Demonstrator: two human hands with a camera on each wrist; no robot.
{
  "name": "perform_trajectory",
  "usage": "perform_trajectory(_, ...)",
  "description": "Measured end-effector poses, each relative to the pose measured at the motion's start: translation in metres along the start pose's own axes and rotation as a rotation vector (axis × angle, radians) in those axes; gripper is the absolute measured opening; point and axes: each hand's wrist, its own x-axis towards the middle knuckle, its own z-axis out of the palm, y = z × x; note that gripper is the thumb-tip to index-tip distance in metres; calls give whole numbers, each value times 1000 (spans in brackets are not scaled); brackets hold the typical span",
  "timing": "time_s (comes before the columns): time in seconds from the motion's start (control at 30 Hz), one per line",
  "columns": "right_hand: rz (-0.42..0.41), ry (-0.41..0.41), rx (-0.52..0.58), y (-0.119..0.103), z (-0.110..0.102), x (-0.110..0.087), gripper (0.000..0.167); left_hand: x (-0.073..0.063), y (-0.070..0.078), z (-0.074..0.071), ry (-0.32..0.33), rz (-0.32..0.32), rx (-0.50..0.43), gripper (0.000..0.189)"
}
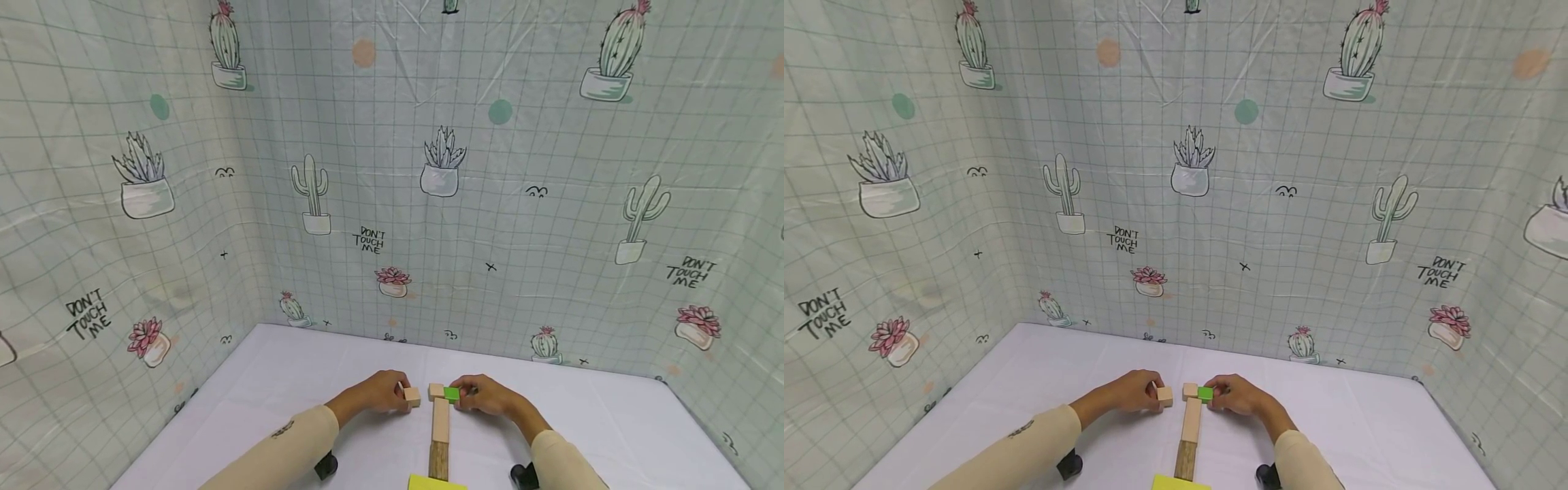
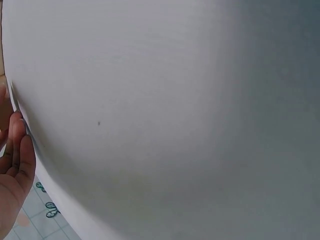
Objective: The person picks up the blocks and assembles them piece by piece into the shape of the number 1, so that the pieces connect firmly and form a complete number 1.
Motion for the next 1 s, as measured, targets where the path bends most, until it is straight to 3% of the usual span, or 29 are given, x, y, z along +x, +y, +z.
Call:
perform_trajectory(0.77, 8, 1, 0, 2, -1, 1, 32, 8, 3, 6, 1, 53, -16, 21)
perform_trajectory(1.0, 15, 10, -1, 2, 0, 1, 32, 11, 3, 8, 9, 36, -18, 21)
